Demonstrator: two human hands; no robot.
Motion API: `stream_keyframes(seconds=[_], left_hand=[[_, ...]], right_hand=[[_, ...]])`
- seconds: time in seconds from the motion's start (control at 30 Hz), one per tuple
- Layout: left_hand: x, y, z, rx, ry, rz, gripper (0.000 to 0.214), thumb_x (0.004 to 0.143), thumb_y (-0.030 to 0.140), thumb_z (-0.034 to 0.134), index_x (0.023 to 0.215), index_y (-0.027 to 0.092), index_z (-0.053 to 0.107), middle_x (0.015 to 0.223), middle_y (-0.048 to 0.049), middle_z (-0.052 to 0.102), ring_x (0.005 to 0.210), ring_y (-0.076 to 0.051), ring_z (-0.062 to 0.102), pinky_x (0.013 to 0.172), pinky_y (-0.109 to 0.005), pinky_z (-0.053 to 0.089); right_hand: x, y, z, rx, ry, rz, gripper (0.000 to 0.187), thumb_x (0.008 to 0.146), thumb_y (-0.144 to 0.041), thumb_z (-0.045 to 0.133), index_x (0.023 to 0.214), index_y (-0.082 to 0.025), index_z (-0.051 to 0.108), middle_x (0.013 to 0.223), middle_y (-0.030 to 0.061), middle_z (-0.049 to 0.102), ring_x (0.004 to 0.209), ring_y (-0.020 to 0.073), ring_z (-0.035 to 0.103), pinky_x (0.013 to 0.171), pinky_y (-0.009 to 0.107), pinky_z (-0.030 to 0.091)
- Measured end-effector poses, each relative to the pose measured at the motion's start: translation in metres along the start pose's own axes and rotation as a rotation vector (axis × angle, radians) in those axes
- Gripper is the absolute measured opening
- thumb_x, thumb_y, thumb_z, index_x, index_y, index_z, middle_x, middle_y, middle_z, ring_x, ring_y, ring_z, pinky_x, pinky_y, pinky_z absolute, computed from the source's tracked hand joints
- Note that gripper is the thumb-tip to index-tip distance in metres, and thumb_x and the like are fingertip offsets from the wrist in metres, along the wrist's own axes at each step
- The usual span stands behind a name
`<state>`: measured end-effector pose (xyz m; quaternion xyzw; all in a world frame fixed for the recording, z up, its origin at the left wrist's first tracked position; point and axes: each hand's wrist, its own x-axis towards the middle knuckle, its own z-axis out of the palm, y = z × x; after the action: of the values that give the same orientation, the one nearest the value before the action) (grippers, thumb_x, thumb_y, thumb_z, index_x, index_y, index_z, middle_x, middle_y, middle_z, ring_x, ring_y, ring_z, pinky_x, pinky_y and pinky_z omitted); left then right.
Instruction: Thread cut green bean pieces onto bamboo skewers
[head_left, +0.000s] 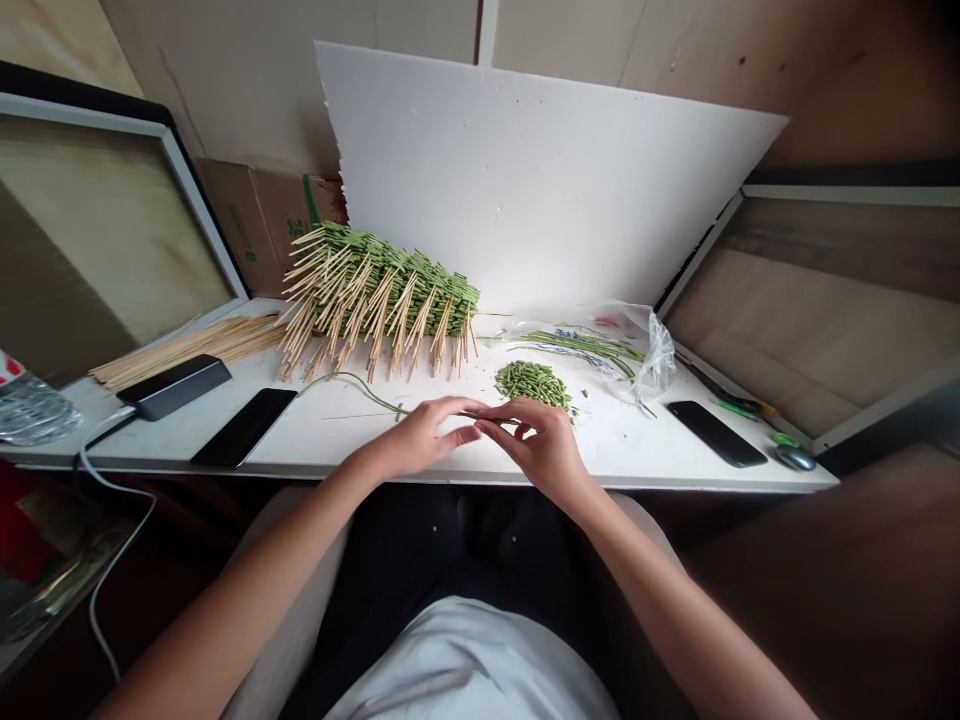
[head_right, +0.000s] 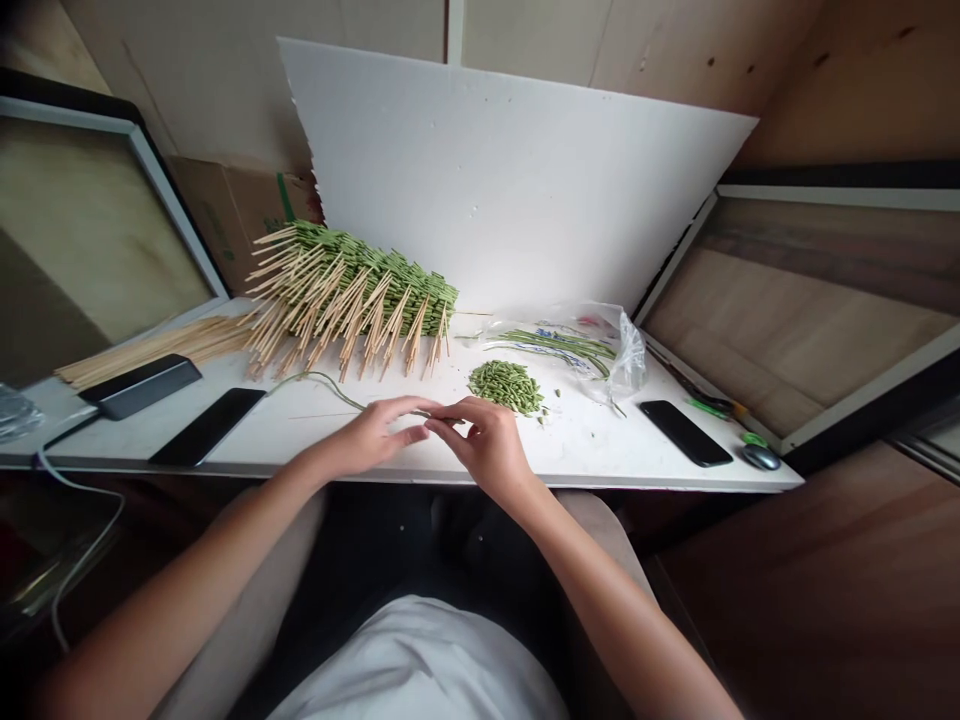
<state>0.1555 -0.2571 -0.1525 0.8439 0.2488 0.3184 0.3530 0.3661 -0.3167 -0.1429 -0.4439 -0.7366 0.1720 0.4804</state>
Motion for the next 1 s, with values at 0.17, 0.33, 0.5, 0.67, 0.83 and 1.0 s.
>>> stream_keyframes(seconds=[0.17, 0.33, 0.5, 0.67, 0.83, 1.0], left_hand=[[0.0, 0.003, 0.015, 0.027, 0.112, 0.024, 0.03, 0.105, 0.035, 0.053, 0.099, 0.017, 0.076, 0.087, -0.0062, 0.074, 0.081, -0.02, 0.068, 0.079, -0.03, 0.052], [-0.009, -0.003, 0.007, 0.085, 0.215, -0.008, 0.027, 0.105, 0.034, 0.053, 0.112, 0.019, 0.075, 0.087, -0.0042, 0.072, 0.078, -0.017, 0.065, 0.075, -0.028, 0.05], [-0.012, -0.004, 0.008, 0.052, 0.228, -0.041, 0.028, 0.104, 0.039, 0.054, 0.117, 0.021, 0.072, 0.084, -0.0032, 0.071, 0.073, -0.016, 0.065, 0.071, -0.026, 0.051], [-0.01, -0.005, 0.016, -0.003, 0.234, -0.032, 0.028, 0.102, 0.042, 0.058, 0.11, 0.02, 0.074, 0.092, -0.0063, 0.075, 0.08, -0.019, 0.068, 0.076, -0.029, 0.053], [-0.01, -0.006, 0.022, -0.132, 0.249, -0.067, 0.028, 0.101, 0.043, 0.062, 0.107, 0.018, 0.074, 0.086, -0.0053, 0.073, 0.075, -0.017, 0.067, 0.07, -0.028, 0.052], [-0.01, -0.005, 0.025, -0.191, 0.269, -0.041, 0.027, 0.099, 0.041, 0.066, 0.107, 0.016, 0.073, 0.085, -0.0057, 0.073, 0.067, -0.015, 0.065, 0.072, -0.029, 0.053]], right_hand=[[-0.002, 0.005, -0.01, 0.103, 0.042, 0.06, 0.02, 0.09, -0.043, 0.078, 0.098, -0.024, 0.082, 0.091, 0.0065, 0.08, 0.082, 0.0225, 0.074, 0.061, 0.031, 0.054], [0.001, 0.019, -0.015, 0.113, 0.054, 0.084, 0.026, 0.084, -0.048, 0.083, 0.094, -0.024, 0.082, 0.095, 0.0083, 0.081, 0.088, 0.0257, 0.075, 0.062, 0.032, 0.057], [0.0, 0.026, -0.009, 0.049, 0.035, 0.04, 0.026, 0.088, -0.049, 0.078, 0.095, -0.024, 0.081, 0.091, 0.0075, 0.08, 0.081, 0.0233, 0.074, 0.063, 0.033, 0.057], [-0.001, 0.027, -0.005, 0.052, 0.067, 0.026, 0.027, 0.088, -0.049, 0.079, 0.098, -0.023, 0.079, 0.094, 0.0088, 0.079, 0.084, 0.0234, 0.074, 0.062, 0.033, 0.058], [-0.004, 0.028, -0.001, 0.233, 0.105, 0.141, 0.038, 0.08, -0.05, 0.086, 0.104, -0.022, 0.079, 0.098, 0.0098, 0.078, 0.087, 0.0241, 0.074, 0.064, 0.032, 0.06], [-0.006, 0.025, 0.004, 0.317, 0.092, 0.191, 0.034, 0.078, -0.052, 0.086, 0.092, -0.022, 0.079, 0.092, 0.0084, 0.078, 0.084, 0.0241, 0.074, 0.059, 0.031, 0.059]])
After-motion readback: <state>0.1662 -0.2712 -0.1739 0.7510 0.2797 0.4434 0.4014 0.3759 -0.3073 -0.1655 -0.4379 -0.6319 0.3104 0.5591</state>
